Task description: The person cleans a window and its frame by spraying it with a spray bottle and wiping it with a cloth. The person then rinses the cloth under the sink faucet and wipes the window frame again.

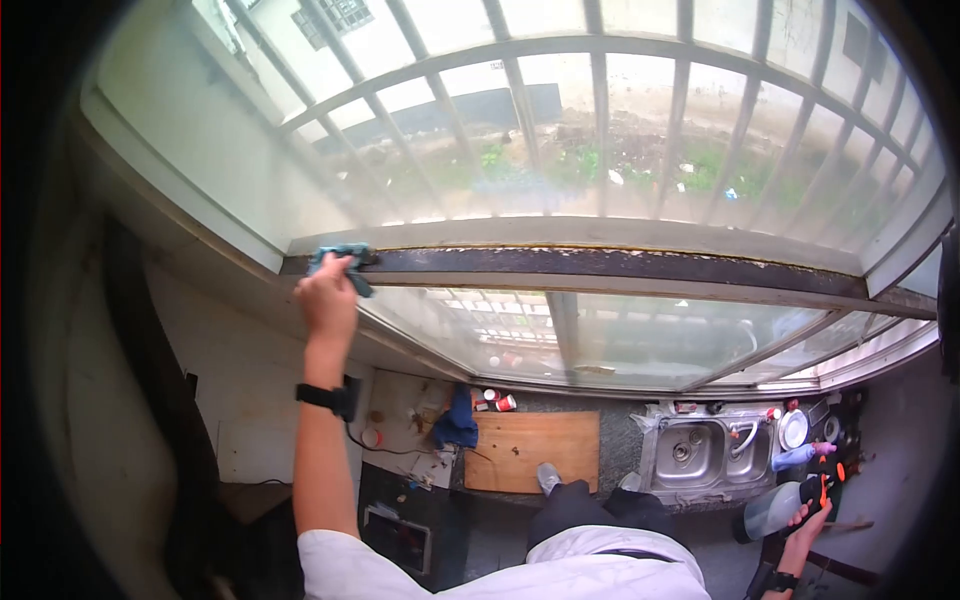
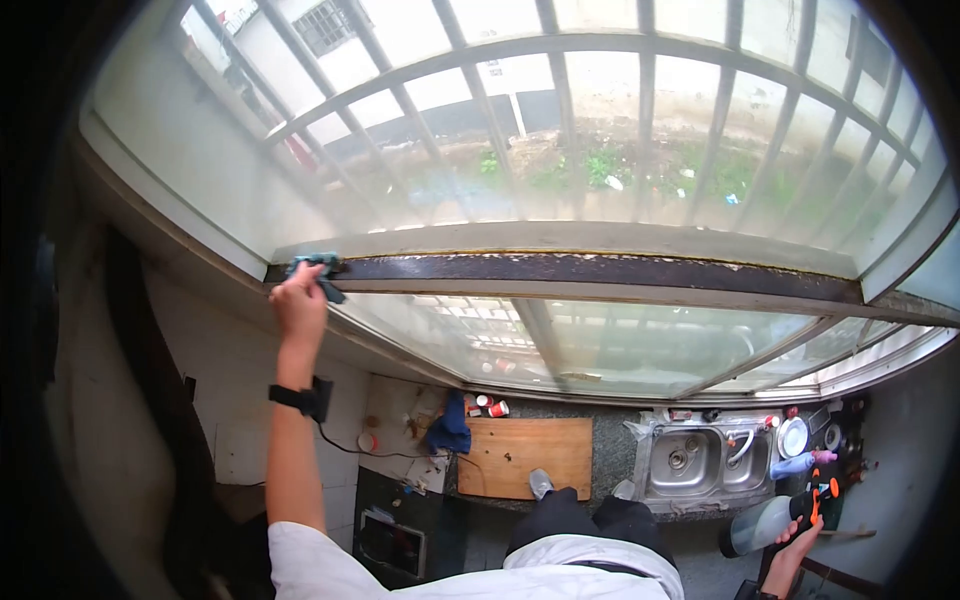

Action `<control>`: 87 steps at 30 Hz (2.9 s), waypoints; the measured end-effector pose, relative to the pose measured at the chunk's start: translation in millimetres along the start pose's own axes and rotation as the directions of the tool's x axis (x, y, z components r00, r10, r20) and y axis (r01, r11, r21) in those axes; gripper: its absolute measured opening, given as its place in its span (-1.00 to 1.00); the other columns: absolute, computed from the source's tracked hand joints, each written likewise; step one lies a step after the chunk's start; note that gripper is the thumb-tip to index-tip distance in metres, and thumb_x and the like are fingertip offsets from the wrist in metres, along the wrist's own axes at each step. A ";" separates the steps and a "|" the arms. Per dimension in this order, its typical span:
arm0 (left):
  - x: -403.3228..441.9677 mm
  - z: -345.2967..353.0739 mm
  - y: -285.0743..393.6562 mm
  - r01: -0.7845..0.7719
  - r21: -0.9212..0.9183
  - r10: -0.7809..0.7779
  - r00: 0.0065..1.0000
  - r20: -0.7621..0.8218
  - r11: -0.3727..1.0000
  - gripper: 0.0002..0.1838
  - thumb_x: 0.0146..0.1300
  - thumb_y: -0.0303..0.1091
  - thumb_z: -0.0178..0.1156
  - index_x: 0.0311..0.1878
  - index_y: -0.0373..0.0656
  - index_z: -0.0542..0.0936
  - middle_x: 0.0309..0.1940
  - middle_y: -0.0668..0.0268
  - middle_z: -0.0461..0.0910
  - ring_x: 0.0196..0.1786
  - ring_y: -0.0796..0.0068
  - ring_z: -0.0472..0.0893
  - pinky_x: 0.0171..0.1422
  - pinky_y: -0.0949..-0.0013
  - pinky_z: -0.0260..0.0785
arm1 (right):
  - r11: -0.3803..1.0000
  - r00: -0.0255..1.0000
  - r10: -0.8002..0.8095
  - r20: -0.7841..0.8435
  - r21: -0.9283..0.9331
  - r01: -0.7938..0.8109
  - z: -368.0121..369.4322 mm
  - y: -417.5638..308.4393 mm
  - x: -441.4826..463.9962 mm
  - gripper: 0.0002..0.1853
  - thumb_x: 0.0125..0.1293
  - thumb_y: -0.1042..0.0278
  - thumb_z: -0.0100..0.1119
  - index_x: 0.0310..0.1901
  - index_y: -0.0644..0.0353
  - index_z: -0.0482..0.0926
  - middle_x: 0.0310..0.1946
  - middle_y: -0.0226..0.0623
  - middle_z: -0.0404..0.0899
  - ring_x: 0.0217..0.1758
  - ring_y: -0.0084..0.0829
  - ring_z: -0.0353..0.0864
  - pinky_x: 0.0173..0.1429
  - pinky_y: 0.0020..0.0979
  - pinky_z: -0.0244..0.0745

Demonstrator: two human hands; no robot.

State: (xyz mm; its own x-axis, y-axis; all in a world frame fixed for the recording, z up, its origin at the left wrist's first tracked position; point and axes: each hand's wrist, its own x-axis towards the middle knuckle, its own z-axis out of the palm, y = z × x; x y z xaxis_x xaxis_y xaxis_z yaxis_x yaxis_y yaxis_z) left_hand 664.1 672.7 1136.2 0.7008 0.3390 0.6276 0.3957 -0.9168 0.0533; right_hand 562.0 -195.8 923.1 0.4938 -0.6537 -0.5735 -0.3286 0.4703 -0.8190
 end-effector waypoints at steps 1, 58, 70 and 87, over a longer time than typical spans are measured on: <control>-5.7 -1.8 33.5 -0.062 -0.007 0.062 0.998 -0.009 0.998 -0.79 0.20 -0.52 0.19 -0.19 -0.08 0.76 -0.22 0.10 0.71 -0.28 0.03 0.71 -0.12 0.07 0.56 | 1.000 1.000 -0.003 0.007 0.004 0.003 -2.1 1.4 6.8 -0.43 0.35 -0.46 -0.13 -0.35 -0.04 0.39 -0.69 -0.57 0.20 -0.75 -0.58 0.13 -0.65 -0.43 0.06; 13.0 17.7 -136.8 0.172 0.048 -0.173 0.985 0.021 0.984 -0.71 0.31 -0.47 0.07 0.01 -0.23 0.70 -0.09 0.00 0.69 -0.03 -0.03 0.70 0.05 0.05 0.54 | 0.971 0.864 -0.234 0.445 0.062 0.231 85.0 -121.0 -200.6 -0.42 0.41 -0.36 -0.06 -0.29 0.11 0.45 -0.72 -0.62 0.22 -0.78 -0.71 0.13 -0.68 -0.61 0.00; -122.3 -31.9 -71.8 0.289 -0.864 -0.402 0.793 0.457 -0.413 -0.69 0.33 -0.69 0.12 0.09 -0.24 0.65 -0.05 0.17 0.72 -0.03 0.40 0.70 0.07 0.38 0.61 | 0.948 0.867 -0.296 0.402 0.009 0.319 84.7 -87.3 -174.4 -0.51 0.50 -0.25 -0.15 -0.21 0.06 0.46 -0.68 -0.59 0.19 -0.77 -0.72 0.05 -0.70 -0.61 -0.04; -194.2 -44.1 -7.7 0.580 -0.747 -0.027 0.784 0.620 -0.324 -0.64 0.33 -0.70 0.18 -0.03 -0.07 0.27 -0.14 0.24 0.70 -0.08 0.59 0.67 -0.04 0.54 0.52 | 0.937 0.829 -0.211 0.518 -0.132 0.322 62.7 -41.0 -139.7 -0.48 0.49 -0.25 -0.18 -0.28 0.10 0.43 -0.69 -0.56 0.18 -0.75 -0.67 0.08 -0.65 -0.57 -0.01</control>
State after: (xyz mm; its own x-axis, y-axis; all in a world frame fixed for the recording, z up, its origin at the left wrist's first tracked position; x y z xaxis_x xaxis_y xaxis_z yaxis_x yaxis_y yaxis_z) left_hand 498.8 604.6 1048.1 0.9070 0.4210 0.0088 -0.1649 0.3360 0.9273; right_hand 557.0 -86.6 1037.9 0.8959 -0.3338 -0.2931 -0.2557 0.1520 -0.9547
